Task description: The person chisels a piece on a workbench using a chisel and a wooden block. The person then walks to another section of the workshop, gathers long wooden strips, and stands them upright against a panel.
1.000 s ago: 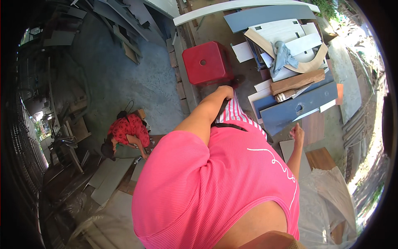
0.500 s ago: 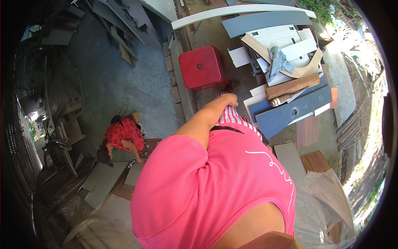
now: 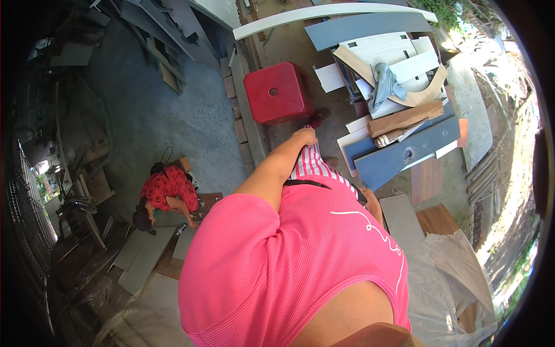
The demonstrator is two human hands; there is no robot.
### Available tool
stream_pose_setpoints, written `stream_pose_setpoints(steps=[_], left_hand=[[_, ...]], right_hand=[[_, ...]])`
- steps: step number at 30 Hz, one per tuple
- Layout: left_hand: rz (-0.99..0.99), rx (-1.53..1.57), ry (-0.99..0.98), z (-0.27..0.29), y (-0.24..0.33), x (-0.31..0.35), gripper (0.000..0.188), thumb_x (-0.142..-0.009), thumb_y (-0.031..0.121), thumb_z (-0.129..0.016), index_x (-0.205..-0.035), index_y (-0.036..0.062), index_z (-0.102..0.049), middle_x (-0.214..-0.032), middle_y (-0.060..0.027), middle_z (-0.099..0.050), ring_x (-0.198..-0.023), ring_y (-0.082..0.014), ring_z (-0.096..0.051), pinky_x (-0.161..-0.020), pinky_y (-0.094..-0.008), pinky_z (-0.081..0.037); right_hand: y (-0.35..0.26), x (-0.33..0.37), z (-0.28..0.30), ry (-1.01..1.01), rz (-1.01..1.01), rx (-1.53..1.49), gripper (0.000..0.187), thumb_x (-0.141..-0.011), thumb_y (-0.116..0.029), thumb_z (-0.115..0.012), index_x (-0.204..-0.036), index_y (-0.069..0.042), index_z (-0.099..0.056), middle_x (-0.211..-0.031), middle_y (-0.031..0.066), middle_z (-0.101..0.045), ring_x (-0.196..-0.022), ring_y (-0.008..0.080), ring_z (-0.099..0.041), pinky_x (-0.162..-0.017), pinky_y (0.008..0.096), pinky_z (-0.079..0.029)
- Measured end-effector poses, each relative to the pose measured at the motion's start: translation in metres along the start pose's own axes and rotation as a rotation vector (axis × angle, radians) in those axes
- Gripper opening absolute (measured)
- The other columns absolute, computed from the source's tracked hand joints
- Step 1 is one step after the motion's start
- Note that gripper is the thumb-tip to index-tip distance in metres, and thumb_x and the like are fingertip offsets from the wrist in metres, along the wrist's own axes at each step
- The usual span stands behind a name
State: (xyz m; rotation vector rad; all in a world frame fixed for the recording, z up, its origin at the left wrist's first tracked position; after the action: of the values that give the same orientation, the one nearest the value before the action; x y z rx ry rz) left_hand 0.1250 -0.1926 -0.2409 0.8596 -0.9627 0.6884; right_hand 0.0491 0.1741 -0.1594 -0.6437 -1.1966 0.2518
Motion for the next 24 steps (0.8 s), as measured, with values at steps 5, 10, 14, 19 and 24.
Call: stream_pose_setpoints(steps=[5, 10, 14, 19, 24], left_hand=[[-0.055, 0.013, 0.005, 0.005, 0.003, 0.0, 0.031, -0.078, 0.023, -0.055, -0.087, -0.0042, -0.068, -0.075, -0.0114, -0.069, -0.074, -0.0215, -0.068, -0.081, -0.0357, -0.052], [0.048, 0.115, -0.026, 0.027, 0.014, 0.03, 0.033, -0.081, 0.026, -0.057, -0.092, -0.0038, -0.066, -0.076, -0.0135, -0.068, -0.059, -0.0206, -0.066, -0.057, -0.0342, -0.055], [0.093, 0.08, -0.022, 0.032, 0.003, 0.044, 0.032, -0.082, 0.027, -0.061, -0.091, -0.0035, -0.067, -0.077, -0.0138, -0.067, -0.062, -0.0229, -0.065, -0.058, -0.0345, -0.055], [0.033, -0.026, -0.009, 0.05, 0.014, 0.057, 0.035, -0.082, 0.028, -0.056, -0.086, -0.005, -0.067, -0.074, -0.0143, -0.065, -0.062, -0.0232, -0.064, -0.057, -0.0345, -0.054], [-0.107, -0.173, 0.109, 0.068, 0.018, 0.051, 0.036, -0.076, 0.026, -0.055, -0.084, -0.0065, -0.067, -0.077, -0.0195, -0.065, -0.065, -0.0284, -0.065, -0.061, -0.0405, -0.052]], right_hand=[[-0.14, 0.037, 0.011, -0.025, 0.22, 0.08, 0.038, -0.087, -0.032, -0.052, -0.095, 0.004, -0.062, -0.085, 0.0146, -0.067, -0.078, 0.026, -0.064, -0.069, 0.0375, -0.048], [-0.238, 0.049, 0.016, -0.124, 0.324, 0.199, 0.039, -0.083, -0.031, -0.055, -0.104, 0.002, -0.061, -0.096, 0.019, -0.067, -0.086, 0.0283, -0.065, -0.076, 0.0384, -0.048], [-0.214, 0.005, 0.011, -0.422, 0.108, 0.452, 0.039, -0.081, -0.028, -0.059, -0.112, -0.005, -0.06, -0.096, 0.0181, -0.067, -0.085, 0.0248, -0.066, -0.077, 0.0361, -0.05], [-0.233, 0.021, -0.006, -0.33, 0.22, 0.241, 0.041, -0.082, -0.029, -0.06, -0.113, -0.002, -0.059, -0.099, 0.0152, -0.066, -0.085, 0.0224, -0.064, -0.077, 0.0321, -0.05], [-0.279, 0.076, -0.004, -0.144, 0.482, 0.027, 0.041, -0.083, -0.027, -0.059, -0.113, 0.0, -0.058, -0.101, 0.0149, -0.066, -0.086, 0.0218, -0.064, -0.078, 0.0313, -0.049]])
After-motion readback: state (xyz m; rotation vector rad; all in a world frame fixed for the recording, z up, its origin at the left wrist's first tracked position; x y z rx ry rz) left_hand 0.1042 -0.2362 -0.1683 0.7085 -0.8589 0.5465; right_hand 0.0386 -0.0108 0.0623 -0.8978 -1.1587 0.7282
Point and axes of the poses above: each hand's wrist, its own x-axis away from the middle knuckle, its own z-axis out of the back of the hand, y = z × x, the point moved 7 cm from there along -x, towards the middle knuckle
